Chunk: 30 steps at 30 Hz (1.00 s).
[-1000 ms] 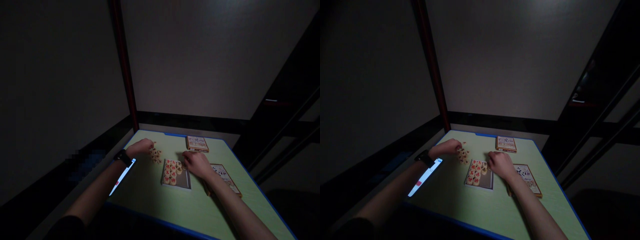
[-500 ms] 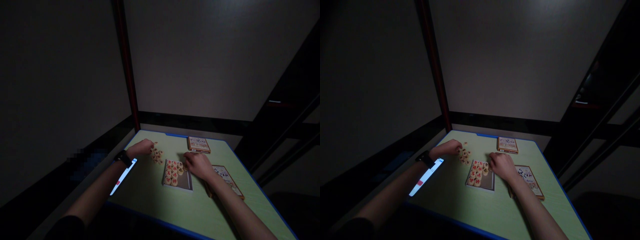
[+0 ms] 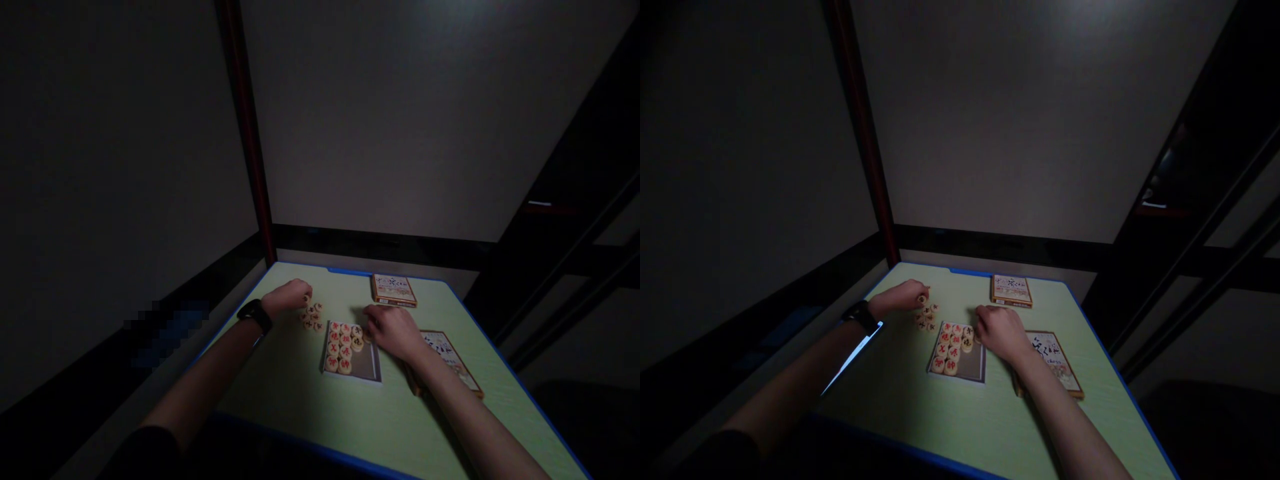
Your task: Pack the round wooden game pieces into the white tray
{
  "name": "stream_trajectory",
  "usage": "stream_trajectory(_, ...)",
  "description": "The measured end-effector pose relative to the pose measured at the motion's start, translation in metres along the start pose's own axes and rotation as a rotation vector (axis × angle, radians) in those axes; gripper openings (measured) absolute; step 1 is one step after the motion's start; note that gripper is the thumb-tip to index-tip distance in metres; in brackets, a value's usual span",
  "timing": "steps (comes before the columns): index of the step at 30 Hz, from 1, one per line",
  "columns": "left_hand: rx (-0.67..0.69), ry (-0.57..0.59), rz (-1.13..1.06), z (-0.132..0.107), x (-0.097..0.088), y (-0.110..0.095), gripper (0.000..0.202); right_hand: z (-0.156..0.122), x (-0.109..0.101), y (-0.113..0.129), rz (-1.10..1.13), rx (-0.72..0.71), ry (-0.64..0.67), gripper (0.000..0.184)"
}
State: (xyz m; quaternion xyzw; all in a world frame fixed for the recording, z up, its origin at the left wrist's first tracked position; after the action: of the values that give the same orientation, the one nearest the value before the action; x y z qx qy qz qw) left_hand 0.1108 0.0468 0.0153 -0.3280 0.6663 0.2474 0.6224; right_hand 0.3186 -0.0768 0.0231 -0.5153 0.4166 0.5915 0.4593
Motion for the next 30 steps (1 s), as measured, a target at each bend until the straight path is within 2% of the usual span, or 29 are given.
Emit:
stream_trajectory(5,-0.044,-0.097,-0.042,-0.004,-0.013,-0.007,0.019,0.0,0.002,0.001,0.123,-0.028,-0.065,0.025)
stream_trajectory(8,-0.044,-0.213,-0.182,-0.005,-0.019,-0.032,0.021,-0.003,-0.002,0.008,0.346,-0.142,-0.246,0.027)
stream_trajectory(10,0.003,-0.348,-0.606,-0.004,-0.02,-0.053,0.021,-0.006,-0.006,0.014,0.468,-0.233,-0.385,0.033)
stream_trajectory(11,0.052,-0.369,-0.834,-0.003,-0.017,-0.064,0.021,-0.008,-0.008,0.016,0.498,-0.263,-0.437,0.035)
stream_trajectory(13,0.142,-0.34,-1.177,0.002,-0.009,-0.087,0.021,-0.01,-0.009,0.018,0.508,-0.266,-0.508,0.035)
stream_trajectory(15,0.172,-0.326,-1.373,0.006,-0.003,-0.101,0.022,-0.011,-0.01,0.015,0.505,-0.224,-0.539,0.031)
stream_trajectory(20,0.15,-0.309,-1.558,0.007,0.005,-0.101,0.033,-0.007,-0.008,0.003,0.619,-0.13,-0.492,0.023)
stream_trajectory(25,0.111,-0.379,-1.615,0.0,0.007,-0.089,0.043,0.009,0.006,-0.014,1.053,-0.051,-0.335,0.02)
stream_trajectory(27,0.092,-0.425,-1.589,-0.003,0.007,-0.085,0.039,0.013,0.012,-0.017,1.229,-0.054,-0.267,0.024)
stream_trajectory(30,0.072,-0.462,-1.536,-0.004,0.007,-0.082,0.034,0.016,0.018,-0.017,1.37,-0.059,-0.205,0.031)
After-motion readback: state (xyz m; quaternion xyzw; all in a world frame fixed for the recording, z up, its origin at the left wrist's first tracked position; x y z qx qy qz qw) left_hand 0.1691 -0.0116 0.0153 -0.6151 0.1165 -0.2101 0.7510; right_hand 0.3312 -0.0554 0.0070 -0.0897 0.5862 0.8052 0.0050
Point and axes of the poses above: each hand's wrist, its own z-axis towards the middle knuckle, its own x-axis out of the palm, y = z × x, the point moved 5 cm from there along z, towards the middle knuckle, and after that the axes turned 6 degrees about y, right-handed, at the moved point
